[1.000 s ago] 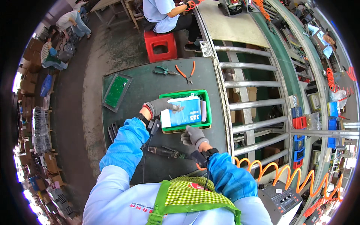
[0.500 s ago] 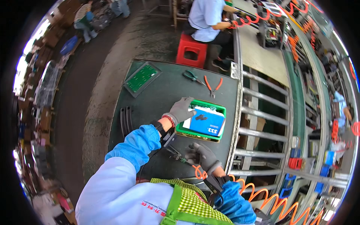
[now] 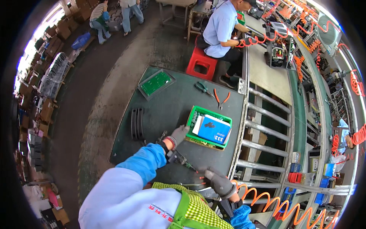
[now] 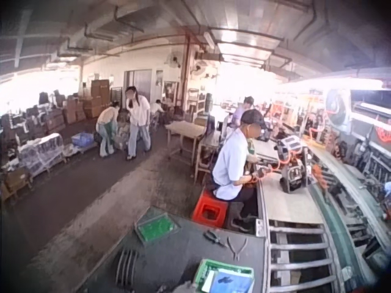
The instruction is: Assembling and screwing the metal casing of a solar inverter on a factory production line using an electric screwdriver.
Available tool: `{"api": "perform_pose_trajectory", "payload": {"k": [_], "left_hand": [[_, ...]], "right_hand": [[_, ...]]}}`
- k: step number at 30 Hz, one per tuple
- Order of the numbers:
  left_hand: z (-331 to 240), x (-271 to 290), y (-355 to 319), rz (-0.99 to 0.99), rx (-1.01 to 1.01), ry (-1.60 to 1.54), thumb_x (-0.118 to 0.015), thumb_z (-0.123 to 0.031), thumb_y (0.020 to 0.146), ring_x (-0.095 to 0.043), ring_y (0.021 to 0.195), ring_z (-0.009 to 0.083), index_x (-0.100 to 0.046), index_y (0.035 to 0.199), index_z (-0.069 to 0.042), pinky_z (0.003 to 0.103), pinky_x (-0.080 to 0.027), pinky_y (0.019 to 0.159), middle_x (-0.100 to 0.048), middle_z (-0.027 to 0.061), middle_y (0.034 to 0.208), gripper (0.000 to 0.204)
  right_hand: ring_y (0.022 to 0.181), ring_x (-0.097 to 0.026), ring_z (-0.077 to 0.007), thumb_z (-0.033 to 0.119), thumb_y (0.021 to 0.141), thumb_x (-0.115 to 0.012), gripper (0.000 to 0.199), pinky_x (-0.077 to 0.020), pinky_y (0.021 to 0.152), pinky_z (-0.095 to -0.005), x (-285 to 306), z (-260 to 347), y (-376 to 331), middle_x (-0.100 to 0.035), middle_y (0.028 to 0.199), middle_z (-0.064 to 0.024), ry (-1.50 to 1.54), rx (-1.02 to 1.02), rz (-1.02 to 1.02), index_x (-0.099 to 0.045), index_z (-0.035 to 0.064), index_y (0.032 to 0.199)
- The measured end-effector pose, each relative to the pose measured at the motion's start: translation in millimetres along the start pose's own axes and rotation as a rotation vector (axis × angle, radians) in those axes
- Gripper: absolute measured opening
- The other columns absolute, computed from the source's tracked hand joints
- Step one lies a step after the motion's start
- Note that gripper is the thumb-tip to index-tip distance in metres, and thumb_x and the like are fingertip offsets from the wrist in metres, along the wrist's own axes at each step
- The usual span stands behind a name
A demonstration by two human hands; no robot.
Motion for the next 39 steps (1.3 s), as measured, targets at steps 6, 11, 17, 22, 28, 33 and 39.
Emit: {"api": "perform_pose_trajectory", "payload": {"k": [6, 11, 17, 22, 28, 33, 39], "left_hand": [[-20, -19, -24, 0.064, 0.193, 0.123, -0.048, -0.051, 0.092, -0.053, 0.118, 0.0438, -0.049, 0.129, 0.006, 0.044, -0.043, 0.099, -0.056, 0.0327, 0.122, 0.067], [-36, -25, -49, 0.204, 0.202, 0.148, -0.054, -0.051, 0.089, -0.060, 0.107, 0.0423, -0.055, 0.118, 0.005, 0.046, -0.047, 0.090, -0.063, 0.0289, 0.110, 0.063], [-80, 83, -46, -0.177, -0.154, 0.484, -0.057, -0.045, 0.085, -0.058, 0.106, 0.0444, -0.055, 0.118, -0.001, 0.050, -0.047, 0.091, -0.061, 0.0265, 0.113, 0.055], [-18, 152, -68, -0.241, 0.005, 0.681, -0.060, -0.045, 0.085, -0.058, 0.107, 0.0409, -0.053, 0.125, -0.006, 0.049, -0.047, 0.091, -0.059, 0.0241, 0.118, 0.057], [24, 105, -103, -0.053, 0.264, 0.750, -0.058, -0.038, 0.087, -0.060, 0.105, 0.0421, -0.054, 0.122, -0.003, 0.049, -0.048, 0.090, -0.062, 0.0232, 0.114, 0.050], [25, 110, -105, 0.167, 0.369, 0.827, -0.053, -0.029, 0.086, -0.060, 0.110, 0.0389, -0.061, 0.118, -0.003, 0.048, -0.048, 0.093, -0.064, 0.0242, 0.115, 0.041], [-39, 69, -118, 0.200, -0.134, 1.297, -0.059, -0.025, 0.082, -0.057, 0.114, 0.0310, -0.049, 0.131, -0.009, 0.045, -0.047, 0.090, -0.058, 0.0128, 0.121, 0.052]], "right_hand": [[0.107, -0.061, -0.0289, 0.040, 0.094, -0.055, 0.054, -0.0499, 0.090, -0.0405, 8, -50, -34, -0.058, 0.126, -0.0170, 0.261, 0.009, 0.026, -0.049, 0.0017, 0.131], [0.110, -0.060, -0.0346, 0.041, 0.094, -0.054, 0.056, -0.0488, 0.091, -0.0463, 4, -56, -48, -0.058, 0.124, -0.0169, 0.141, 0.031, -0.008, -0.047, 0.0018, 0.133], [0.115, -0.058, -0.0284, 0.041, 0.094, -0.055, 0.060, -0.0478, 0.094, -0.0426, 17, -70, -94, -0.054, 0.132, -0.0153, 0.164, -0.099, 0.026, -0.043, 0.0013, 0.137], [0.106, -0.062, -0.0291, 0.028, 0.098, -0.050, 0.046, -0.0492, 0.090, -0.0405, 4, -93, -112, -0.057, 0.128, -0.0202, 0.293, -0.110, -0.050, -0.042, 0.0007, 0.135], [0.098, -0.063, -0.0289, 0.028, 0.098, -0.050, 0.047, -0.0514, 0.082, -0.0393, 16, -135, -105, -0.057, 0.126, -0.0235, 0.354, -0.019, -0.063, -0.042, -0.0020, 0.132], [0.099, -0.062, -0.0271, 0.031, 0.096, -0.055, 0.051, -0.0517, 0.081, -0.0404, 20, -154, -120, -0.057, 0.121, -0.0228, 0.389, 0.061, -0.194, -0.041, -0.0039, 0.131], [0.099, -0.061, -0.0244, 0.034, 0.093, -0.059, 0.053, -0.0513, 0.085, -0.0388, 26, -213, -136, -0.058, 0.122, -0.0137, 0.605, 0.175, -0.361, -0.044, 0.0025, 0.133]]}}
Point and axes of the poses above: each hand's wrist, its own y-axis towards the middle knuckle, its own x-axis out of the back of the hand, z = x × y, the point moved 4 cm from there along y, towards the middle knuckle
